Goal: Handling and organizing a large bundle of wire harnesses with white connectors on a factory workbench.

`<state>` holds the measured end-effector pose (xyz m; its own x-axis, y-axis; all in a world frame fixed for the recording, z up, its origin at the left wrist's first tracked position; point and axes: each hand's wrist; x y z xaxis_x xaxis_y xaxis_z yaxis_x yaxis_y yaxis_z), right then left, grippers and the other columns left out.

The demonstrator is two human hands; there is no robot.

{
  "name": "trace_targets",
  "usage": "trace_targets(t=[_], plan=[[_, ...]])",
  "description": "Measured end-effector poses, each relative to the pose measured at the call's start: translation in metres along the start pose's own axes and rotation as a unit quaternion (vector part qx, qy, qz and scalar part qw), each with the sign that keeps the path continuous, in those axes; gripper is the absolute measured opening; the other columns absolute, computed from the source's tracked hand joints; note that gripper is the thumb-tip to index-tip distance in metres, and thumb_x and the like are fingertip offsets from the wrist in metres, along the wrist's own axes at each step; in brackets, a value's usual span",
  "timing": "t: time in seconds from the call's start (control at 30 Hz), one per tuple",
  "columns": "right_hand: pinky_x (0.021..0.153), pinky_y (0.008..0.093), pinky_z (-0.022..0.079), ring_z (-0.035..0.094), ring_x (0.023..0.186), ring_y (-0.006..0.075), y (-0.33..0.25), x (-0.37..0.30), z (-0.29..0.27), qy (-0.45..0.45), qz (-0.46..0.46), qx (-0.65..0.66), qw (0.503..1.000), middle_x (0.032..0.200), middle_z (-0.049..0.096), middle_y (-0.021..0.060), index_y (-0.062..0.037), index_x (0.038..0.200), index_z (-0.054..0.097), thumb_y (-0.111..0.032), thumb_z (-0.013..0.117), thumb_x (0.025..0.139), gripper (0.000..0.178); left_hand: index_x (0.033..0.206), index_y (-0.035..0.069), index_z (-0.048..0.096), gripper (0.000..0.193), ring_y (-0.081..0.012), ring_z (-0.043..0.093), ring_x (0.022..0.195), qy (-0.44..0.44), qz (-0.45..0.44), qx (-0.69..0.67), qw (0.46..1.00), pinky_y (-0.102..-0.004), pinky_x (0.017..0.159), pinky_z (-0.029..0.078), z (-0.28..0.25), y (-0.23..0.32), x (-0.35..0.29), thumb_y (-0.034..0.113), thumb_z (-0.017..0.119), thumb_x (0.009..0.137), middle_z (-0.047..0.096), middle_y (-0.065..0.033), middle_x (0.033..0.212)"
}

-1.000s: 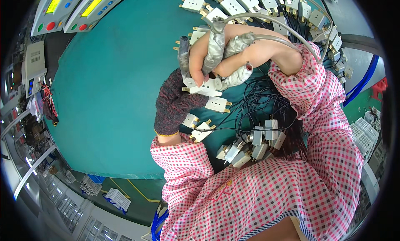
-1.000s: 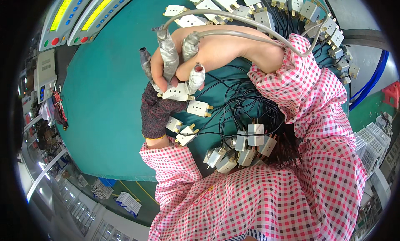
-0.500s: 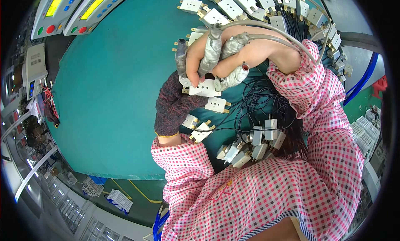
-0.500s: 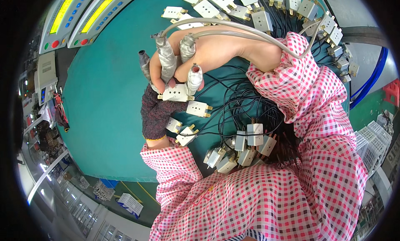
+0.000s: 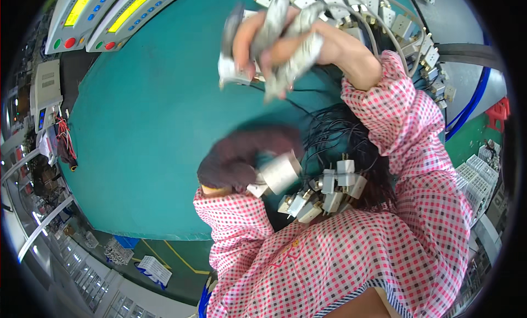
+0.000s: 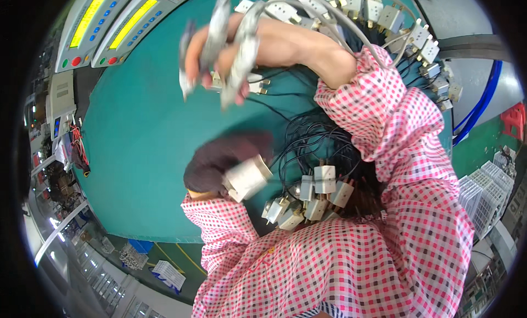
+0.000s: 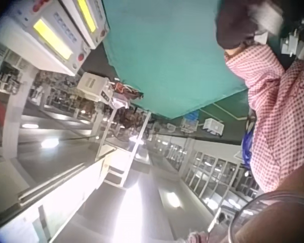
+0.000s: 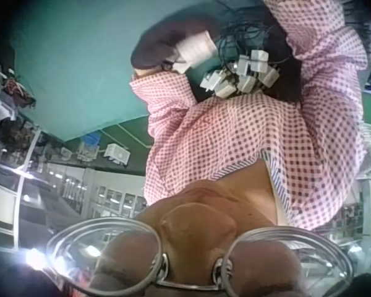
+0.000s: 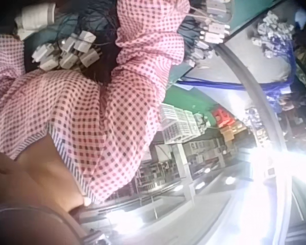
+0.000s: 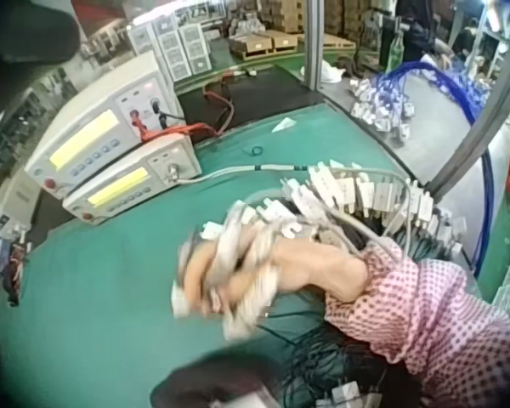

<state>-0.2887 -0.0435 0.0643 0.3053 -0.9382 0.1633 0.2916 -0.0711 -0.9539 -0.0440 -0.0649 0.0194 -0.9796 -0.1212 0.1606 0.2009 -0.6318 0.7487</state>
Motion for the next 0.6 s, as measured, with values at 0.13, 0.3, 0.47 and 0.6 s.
trace_targets(t=[0.13,0.3,0.47,0.6], plan=[[0.053,0.0275,0.057,0.067,0.063,0.0224,0.015,-0.003,-0.033,0.144,-0.086,0.112,0.979,0.087,0.060,0.0117,0.0039,0.103,0.059,-0.005,0.048,0.083,0.024,0.098,-0.007,0.064,0.032,-0.0323,0.056,0.100,-0.208,-0.142,0.320,0.913,-0.0414,0.090,0.042,0.014,0.024,0.021,0.022,0.063,0.085,0.062,-0.0194,0.106],[0.050,0.0251,0.055,0.067,0.062,0.0237,0.022,0.005,-0.029,0.160,-0.075,0.063,0.982,0.084,0.058,0.0112,0.0023,0.099,0.061,-0.006,0.049,0.082,0.023,0.105,-0.003,0.060,0.022,-0.0302,0.057,0.102,0.376,0.011,0.311,0.873,-0.0427,0.090,0.044,-0.006,-0.003,0.004,0.011,0.058,0.088,0.064,-0.0185,0.097],[0.050,0.0242,0.053,0.064,0.058,0.0183,0.024,0.018,-0.021,0.079,-0.015,0.039,0.996,0.085,0.060,0.0098,-0.0001,0.097,0.063,-0.006,0.051,0.080,0.022,0.118,0.001,0.053,0.040,-0.0223,0.058,0.103,0.347,0.113,0.777,0.514,-0.0357,0.089,0.046,-0.036,0.014,0.038,0.014,0.066,0.082,0.059,-0.0123,0.114],[0.051,0.0228,0.052,0.061,0.057,0.0134,0.041,0.030,-0.019,0.045,-0.017,-0.110,0.993,0.081,0.060,0.0071,-0.0020,0.092,0.063,-0.003,0.053,0.078,0.016,0.124,0.003,0.046,0.053,-0.0185,0.056,0.101,0.349,0.007,0.696,0.628,-0.0319,0.087,0.047,-0.046,0.012,0.031,0.009,0.070,0.077,0.056,-0.0087,0.114]])
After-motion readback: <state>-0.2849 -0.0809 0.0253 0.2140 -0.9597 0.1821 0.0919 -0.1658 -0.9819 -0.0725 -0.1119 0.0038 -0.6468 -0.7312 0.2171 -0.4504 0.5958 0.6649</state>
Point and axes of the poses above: each hand's wrist, its own x-axis towards the middle knuckle, its own z-axis out of the palm, y = z × x
